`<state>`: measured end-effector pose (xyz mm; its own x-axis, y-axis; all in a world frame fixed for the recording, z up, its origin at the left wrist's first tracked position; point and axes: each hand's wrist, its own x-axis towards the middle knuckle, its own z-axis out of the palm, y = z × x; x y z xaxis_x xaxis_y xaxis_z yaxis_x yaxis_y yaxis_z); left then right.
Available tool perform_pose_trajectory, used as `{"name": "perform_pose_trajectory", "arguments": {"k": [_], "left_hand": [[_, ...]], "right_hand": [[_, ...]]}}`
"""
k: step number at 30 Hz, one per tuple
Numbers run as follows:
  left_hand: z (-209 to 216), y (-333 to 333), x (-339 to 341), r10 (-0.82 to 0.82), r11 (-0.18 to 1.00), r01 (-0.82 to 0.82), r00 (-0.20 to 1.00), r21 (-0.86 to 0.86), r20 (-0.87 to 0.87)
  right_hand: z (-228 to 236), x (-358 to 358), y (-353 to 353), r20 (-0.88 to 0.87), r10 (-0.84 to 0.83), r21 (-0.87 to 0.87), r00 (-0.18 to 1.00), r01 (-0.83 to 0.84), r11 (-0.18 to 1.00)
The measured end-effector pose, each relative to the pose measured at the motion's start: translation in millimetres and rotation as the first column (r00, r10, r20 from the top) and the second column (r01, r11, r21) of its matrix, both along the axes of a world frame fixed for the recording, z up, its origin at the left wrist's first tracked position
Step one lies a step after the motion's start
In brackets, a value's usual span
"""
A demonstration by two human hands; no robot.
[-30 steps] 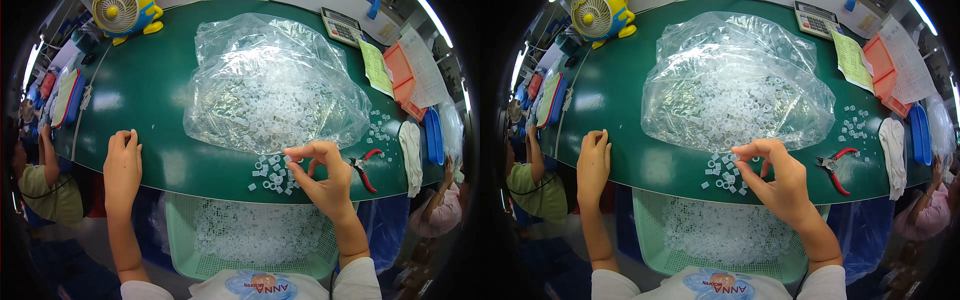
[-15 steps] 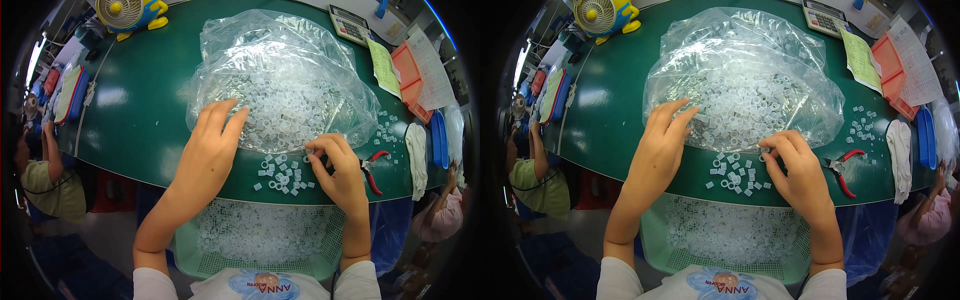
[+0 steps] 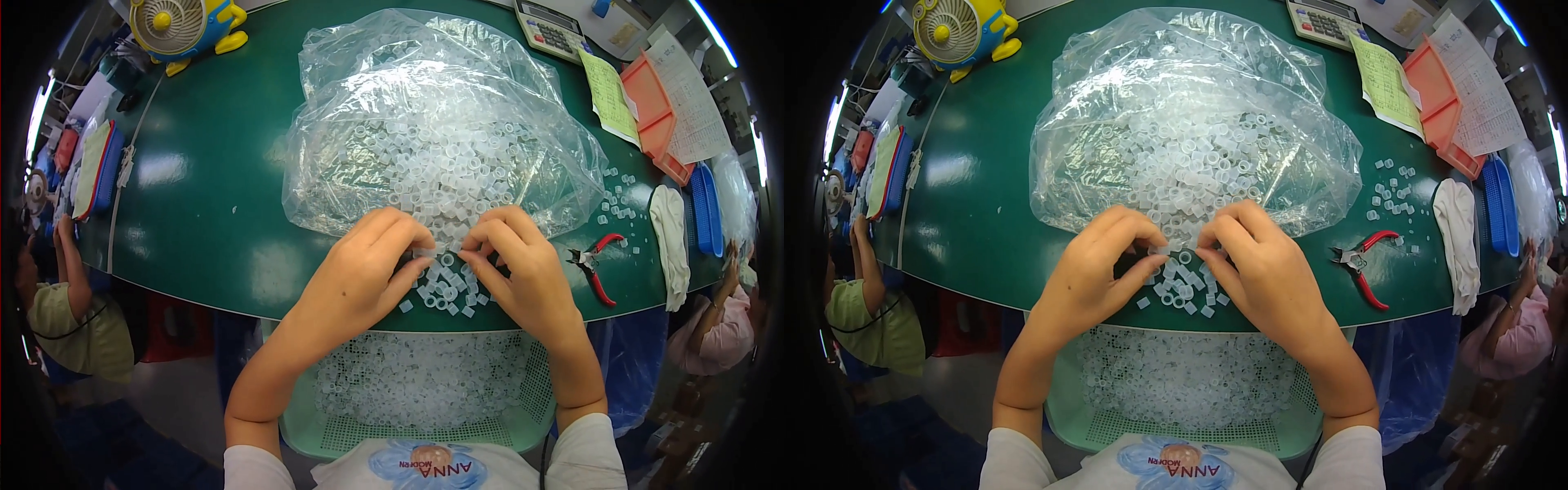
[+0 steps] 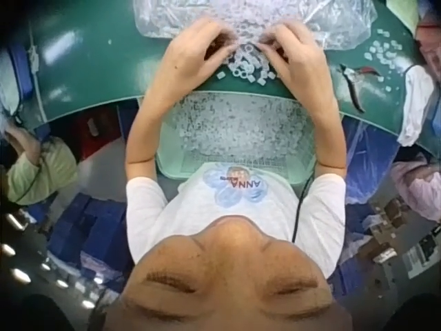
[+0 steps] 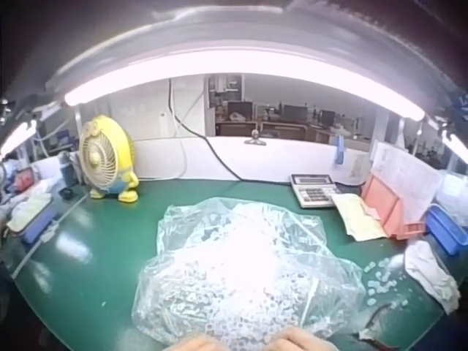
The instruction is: The person sorts and inspects small clear plastic rings by hand at a manufacturing workstation.
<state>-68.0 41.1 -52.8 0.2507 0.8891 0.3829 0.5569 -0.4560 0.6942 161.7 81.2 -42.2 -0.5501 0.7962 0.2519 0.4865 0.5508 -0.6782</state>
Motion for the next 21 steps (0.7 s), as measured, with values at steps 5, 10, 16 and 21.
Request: {"name": "perform_pose_trajectory", "arguments": {"k": [5,10,16,21], "left_hand": [[10.2,-5.0,1.6,0.04,0.967,0.001,0.987,-0.254,0.156],[3.4,1.2,4.9,-0.031,0.987,0.045,0.995,-0.154,0.095],[4.0,3.4,22.7,0.037,0.998,-0.037,0.999,-0.048,0.0],[-0.4,3.9,15.8,-0.06,0.997,0.063,0.997,0.045,-0.052]], "right_hand": [[9.5,12.9,-5.2,-0.115,-0.098,-0.149,0.989,0.08,0.986],[5.4,13.1,7.2,-0.049,-0.122,0.026,0.991,0.124,0.992],[2.9,7.6,1.5,-0.045,-0.039,-0.063,0.998,0.036,0.997],[7.9,19.9,-1.2,-0.092,-0.132,-0.195,0.987,0.112,0.974]]}}
